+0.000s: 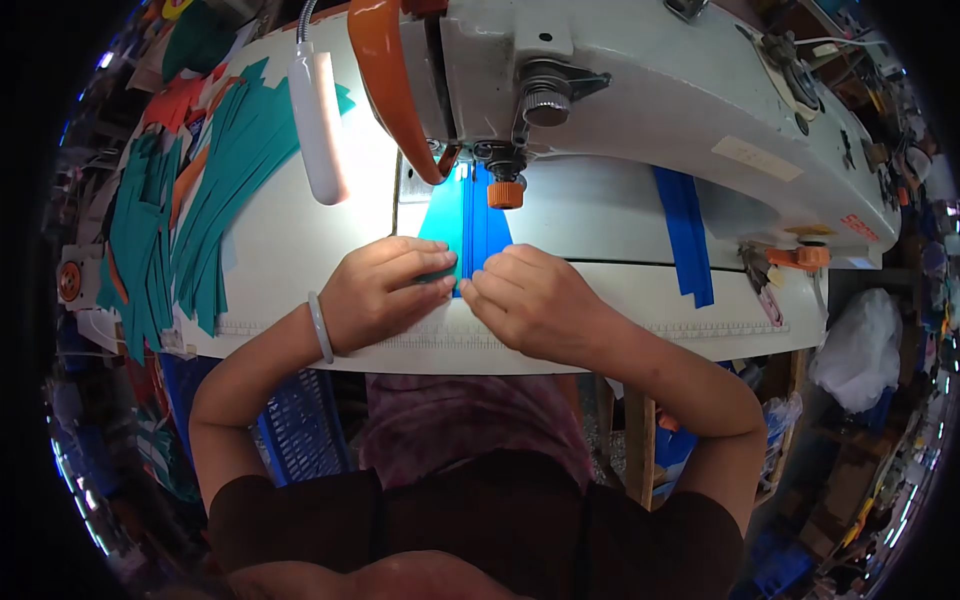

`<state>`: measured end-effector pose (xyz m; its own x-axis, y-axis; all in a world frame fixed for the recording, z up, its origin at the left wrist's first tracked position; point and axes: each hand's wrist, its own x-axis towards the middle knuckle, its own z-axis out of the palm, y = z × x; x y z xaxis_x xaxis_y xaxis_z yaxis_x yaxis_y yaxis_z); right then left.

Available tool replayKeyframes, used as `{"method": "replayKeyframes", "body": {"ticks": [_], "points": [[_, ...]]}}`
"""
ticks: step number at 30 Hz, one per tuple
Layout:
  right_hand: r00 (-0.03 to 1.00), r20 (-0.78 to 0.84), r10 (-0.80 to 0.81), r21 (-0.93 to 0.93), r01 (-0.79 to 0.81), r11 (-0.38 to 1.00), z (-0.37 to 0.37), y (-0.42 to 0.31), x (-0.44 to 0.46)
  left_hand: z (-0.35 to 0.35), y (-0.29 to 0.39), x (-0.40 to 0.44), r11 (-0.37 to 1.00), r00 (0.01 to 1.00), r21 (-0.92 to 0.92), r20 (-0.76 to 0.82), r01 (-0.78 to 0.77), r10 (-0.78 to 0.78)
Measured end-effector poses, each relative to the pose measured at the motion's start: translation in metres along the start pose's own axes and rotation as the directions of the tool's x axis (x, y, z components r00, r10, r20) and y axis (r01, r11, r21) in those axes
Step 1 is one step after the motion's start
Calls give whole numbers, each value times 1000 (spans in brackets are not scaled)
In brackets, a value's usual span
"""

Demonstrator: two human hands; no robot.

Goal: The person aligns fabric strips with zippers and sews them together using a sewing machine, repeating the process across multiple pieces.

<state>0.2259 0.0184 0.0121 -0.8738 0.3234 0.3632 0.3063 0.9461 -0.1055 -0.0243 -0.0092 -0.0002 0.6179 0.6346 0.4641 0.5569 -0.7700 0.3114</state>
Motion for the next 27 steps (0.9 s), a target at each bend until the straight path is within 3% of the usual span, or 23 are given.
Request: {"method": "replayKeyframes", "body": {"ticks": [3,7,13,17,27], "points": [[1000,-13,-8,-4,7,1000,3,6,8,-1,-3,2,998,999,37,-18,-43,43],[982,-186,-36,-54,26,998,14,25,19,-4,-11,12,1000,1000,29,0,9,-9],[986,-161,-41,-203,8,979,18,41,25,-3,-30,16,999,997,13,61,52,-53],[982,-183,43,-304,-98,947,28,43,22,-4,-38,19,993,998,109,52,40,-46],[961,-232,153,-185,-198,963,19,45,23,-2,-48,21,982,991,152,59,109,-119]]}}
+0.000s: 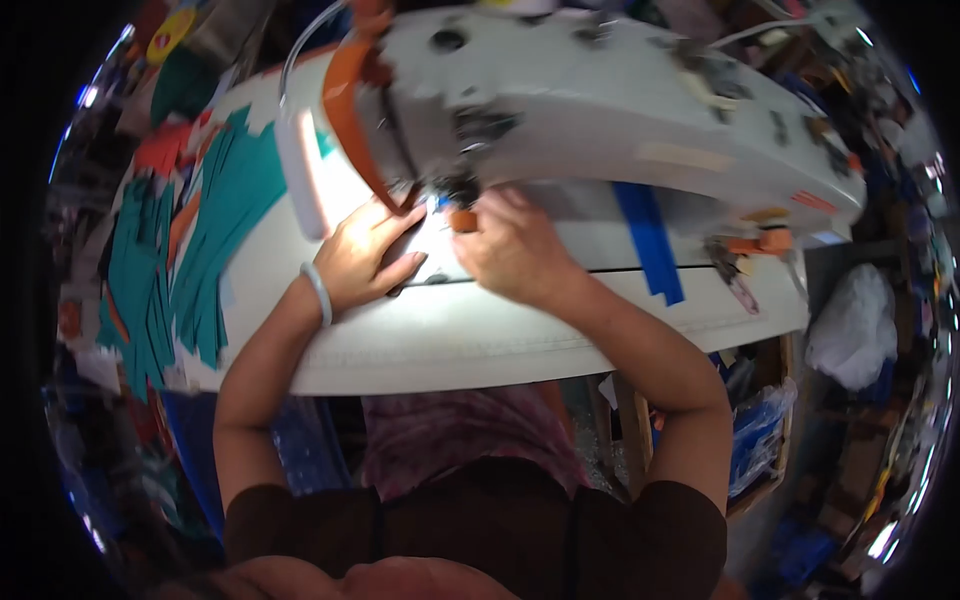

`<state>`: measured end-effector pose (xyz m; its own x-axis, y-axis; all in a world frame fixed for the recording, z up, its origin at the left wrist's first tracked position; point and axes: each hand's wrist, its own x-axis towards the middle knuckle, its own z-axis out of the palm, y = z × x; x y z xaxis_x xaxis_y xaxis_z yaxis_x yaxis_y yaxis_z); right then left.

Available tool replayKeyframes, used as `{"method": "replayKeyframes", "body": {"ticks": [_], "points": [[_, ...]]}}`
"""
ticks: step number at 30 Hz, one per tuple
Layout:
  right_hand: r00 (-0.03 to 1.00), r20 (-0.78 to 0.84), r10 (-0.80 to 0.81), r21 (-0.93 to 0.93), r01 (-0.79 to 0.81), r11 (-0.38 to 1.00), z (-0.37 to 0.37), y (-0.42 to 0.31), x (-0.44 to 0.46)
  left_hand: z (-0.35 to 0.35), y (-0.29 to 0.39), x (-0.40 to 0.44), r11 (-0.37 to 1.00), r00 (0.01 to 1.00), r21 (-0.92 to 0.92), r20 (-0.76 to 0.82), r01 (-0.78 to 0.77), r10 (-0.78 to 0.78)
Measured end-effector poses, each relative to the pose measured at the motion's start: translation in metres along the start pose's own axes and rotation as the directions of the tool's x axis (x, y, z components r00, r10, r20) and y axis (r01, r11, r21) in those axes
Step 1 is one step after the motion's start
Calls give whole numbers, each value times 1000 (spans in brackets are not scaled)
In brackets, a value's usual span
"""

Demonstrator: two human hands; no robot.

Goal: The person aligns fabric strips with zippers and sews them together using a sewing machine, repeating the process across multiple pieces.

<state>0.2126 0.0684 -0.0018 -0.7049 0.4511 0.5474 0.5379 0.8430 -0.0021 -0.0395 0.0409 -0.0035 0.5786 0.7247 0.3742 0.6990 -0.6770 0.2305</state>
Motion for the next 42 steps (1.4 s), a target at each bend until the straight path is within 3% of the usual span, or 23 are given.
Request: {"method": "replayKeyframes", "body": {"ticks": [2,4,5,6,7,8,12,13,15,18,20,23,25,28,31,35,41,42], "points": [[998,36,60,40,-61,997,9,1,-4,-2,4,-1,994,995,-61,45,89,-86],[993,-96,68,211,-46,976,19,3,-10,8,-11,-5,993,998,-114,57,34,-27],[983,-125,136,311,-91,946,23,1,-12,1,-9,-1,979,994,-188,88,83,-67],[974,-219,58,185,-17,983,32,2,-12,6,-20,-5,966,999,-255,6,40,-40],[991,-127,-47,67,56,996,22,3,-12,-4,-16,0,957,987,-241,47,164,-157],[992,-123,-21,26,24,999,21,4,-14,19,-22,29,958,998,-280,43,64,-54],[984,-180,15,20,-11,1000,33,1,-13,70,-163,5,969,946,-83,-210,233,-245],[982,-186,32,-4,-33,999,35,1,-13,58,-146,14,976,954,-88,-208,201,-216],[989,-118,-85,-65,78,995,35,7,-15,23,-89,31,965,994,257,77,49,-71],[992,-124,-30,-58,23,998,27,-1,-20,46,-69,81,977,995,204,92,-65,47],[998,16,-61,-16,61,998,7,-15,-32,62,-48,112,976,985,161,112,-146,129],[998,-36,51,16,-51,999,-8,-38,-73,81,-14,155,960,961,107,127,-260,246],[942,-298,154,75,-138,988,-14,-48,-96,93,15,190,939,938,72,118,-336,327],[912,-352,212,50,-208,977,-7,-55,-106,110,58,229,902,898,22,106,-431,426],[885,-401,238,57,-235,970,-9,-57,-111,118,87,249,878,874,-7,94,-478,477],[939,-126,319,8,-321,947,-25,-65,-109,121,114,261,852,849,-37,74,-522,524],[892,-274,359,-14,-377,926,-36,-87,-118,120,147,265,814,815,-86,26,-575,579],[848,-316,425,78,-423,903,-35,-96,-123,118,153,267,804,807,-93,15,-587,590]]}}
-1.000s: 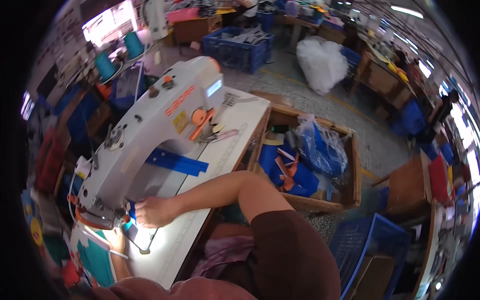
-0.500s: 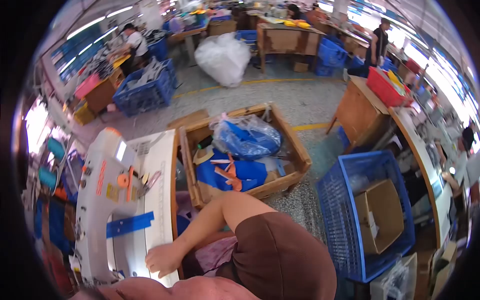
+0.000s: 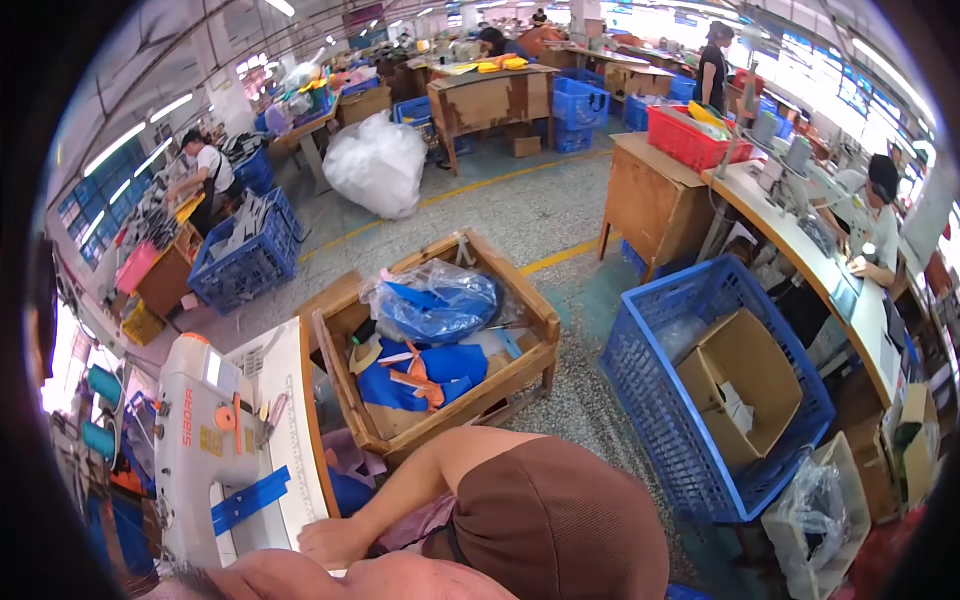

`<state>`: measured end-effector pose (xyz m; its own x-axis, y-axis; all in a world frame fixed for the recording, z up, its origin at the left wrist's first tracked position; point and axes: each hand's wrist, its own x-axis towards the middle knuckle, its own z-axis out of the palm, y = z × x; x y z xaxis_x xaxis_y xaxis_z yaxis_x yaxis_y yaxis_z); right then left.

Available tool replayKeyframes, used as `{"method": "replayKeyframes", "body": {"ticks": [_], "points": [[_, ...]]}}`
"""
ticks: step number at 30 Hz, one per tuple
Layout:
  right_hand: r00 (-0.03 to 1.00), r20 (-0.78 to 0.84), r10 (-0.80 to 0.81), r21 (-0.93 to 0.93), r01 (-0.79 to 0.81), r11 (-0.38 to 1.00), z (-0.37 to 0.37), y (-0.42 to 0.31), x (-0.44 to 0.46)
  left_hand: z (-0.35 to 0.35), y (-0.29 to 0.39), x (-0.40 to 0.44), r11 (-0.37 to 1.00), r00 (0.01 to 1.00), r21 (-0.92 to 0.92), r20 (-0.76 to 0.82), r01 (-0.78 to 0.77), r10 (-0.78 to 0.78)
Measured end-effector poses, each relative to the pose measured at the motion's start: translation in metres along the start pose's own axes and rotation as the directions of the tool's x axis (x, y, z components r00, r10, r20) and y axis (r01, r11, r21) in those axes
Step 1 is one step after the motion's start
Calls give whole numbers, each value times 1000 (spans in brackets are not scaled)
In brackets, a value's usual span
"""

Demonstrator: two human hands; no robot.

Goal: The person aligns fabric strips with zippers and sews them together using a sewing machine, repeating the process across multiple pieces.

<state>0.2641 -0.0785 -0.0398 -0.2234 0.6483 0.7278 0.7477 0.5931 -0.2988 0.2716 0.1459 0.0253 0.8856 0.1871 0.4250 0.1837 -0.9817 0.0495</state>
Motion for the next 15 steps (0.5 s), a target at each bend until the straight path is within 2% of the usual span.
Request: {"method": "replayKeyframes", "body": {"ticks": [3,5,6,8,9,10,12,13,15], "points": [[970,-97,224,242,-196,950,-9,-24,-32,-3,10,8,1000,999,-22,-38,-17,16],[915,-73,397,256,-368,894,-63,-48,-30,-1,16,10,999,999,-38,-47,-28,26],[901,-189,389,287,-329,900,-94,-55,-23,1,20,12,998,998,-47,-50,-36,34],[814,-210,542,446,-414,793,-177,-83,-8,5,29,16,997,997,-62,-51,-53,50],[752,-288,593,537,-386,750,-215,-103,3,8,35,19,995,997,-73,-51,-65,61],[733,-265,627,709,-292,642,-252,-120,6,11,41,21,994,996,-81,-47,-78,74],[832,-410,374,727,50,684,-319,-152,10,13,48,22,992,996,-90,-43,-88,85],[867,-495,62,634,312,708,-349,-164,24,15,51,21,992,996,-96,-44,-86,83],[802,-550,-231,531,550,645,-383,-216,56,18,56,18,991,996,-100,-32,-89,86]]}}
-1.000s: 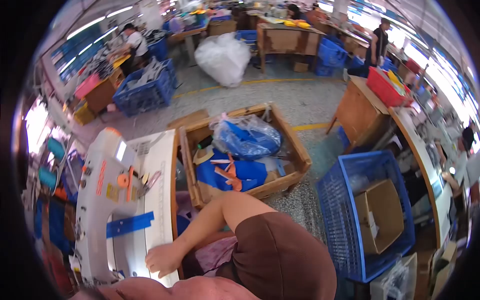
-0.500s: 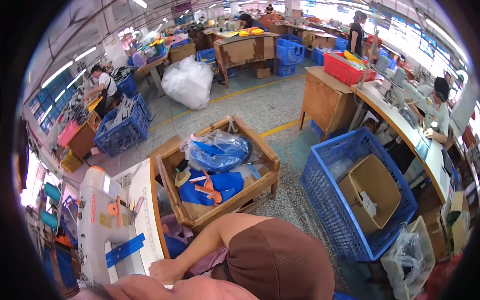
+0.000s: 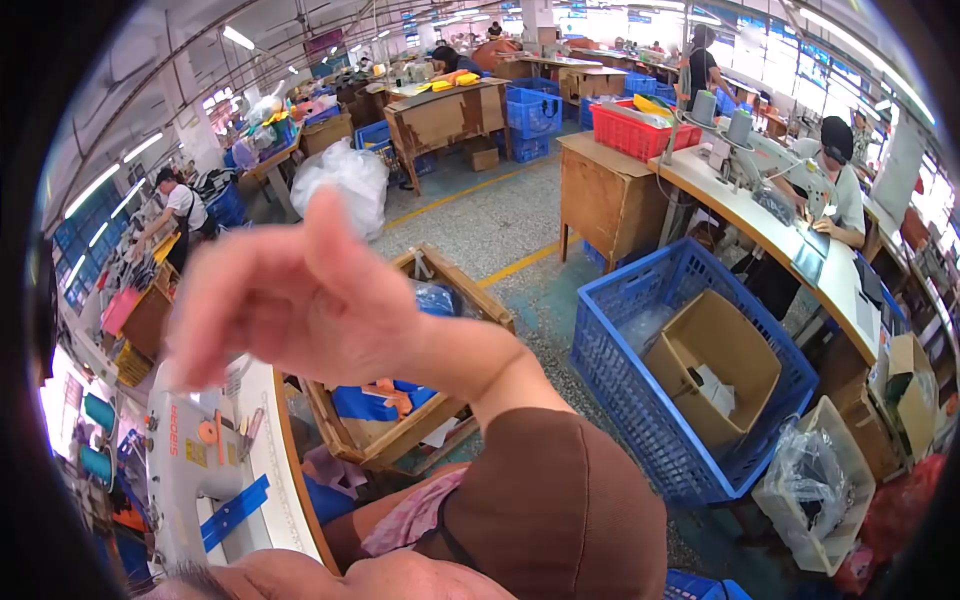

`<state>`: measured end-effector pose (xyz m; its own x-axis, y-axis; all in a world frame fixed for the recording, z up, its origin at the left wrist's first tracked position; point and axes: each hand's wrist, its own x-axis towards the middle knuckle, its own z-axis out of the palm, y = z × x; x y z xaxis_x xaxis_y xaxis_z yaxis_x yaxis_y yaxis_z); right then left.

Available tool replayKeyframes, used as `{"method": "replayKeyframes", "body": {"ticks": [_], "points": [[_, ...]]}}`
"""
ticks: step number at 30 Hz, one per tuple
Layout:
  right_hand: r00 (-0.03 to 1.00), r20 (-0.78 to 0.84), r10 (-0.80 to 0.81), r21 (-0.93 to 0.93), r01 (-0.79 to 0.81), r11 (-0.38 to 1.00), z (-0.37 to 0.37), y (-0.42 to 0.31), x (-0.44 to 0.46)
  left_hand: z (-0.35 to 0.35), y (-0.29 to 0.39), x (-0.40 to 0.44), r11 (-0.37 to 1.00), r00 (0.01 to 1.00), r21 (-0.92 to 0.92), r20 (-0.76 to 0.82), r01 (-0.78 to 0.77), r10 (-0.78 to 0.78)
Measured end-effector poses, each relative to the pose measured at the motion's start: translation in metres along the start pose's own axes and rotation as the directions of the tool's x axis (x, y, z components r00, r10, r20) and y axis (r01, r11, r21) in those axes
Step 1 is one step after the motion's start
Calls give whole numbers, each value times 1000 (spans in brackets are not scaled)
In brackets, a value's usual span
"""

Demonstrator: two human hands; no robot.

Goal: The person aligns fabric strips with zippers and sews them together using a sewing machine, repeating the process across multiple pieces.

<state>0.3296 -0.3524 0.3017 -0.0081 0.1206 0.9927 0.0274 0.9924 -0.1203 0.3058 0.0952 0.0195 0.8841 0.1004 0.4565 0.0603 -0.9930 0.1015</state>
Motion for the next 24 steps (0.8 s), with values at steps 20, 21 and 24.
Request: {"method": "replayKeyframes", "body": {"ticks": [20,21,24], "points": [[996,83,-17,-17,19,1000,38,-23,16,27,8,48,997,998,-76,-68,-8,2],[997,78,-20,-17,22,1000,40,-23,14,30,8,49,997,998,-78,-62,-8,3],[996,79,-29,-15,30,999,45,-23,13,32,6,54,997,998,-81,-61,-9,4]]}}
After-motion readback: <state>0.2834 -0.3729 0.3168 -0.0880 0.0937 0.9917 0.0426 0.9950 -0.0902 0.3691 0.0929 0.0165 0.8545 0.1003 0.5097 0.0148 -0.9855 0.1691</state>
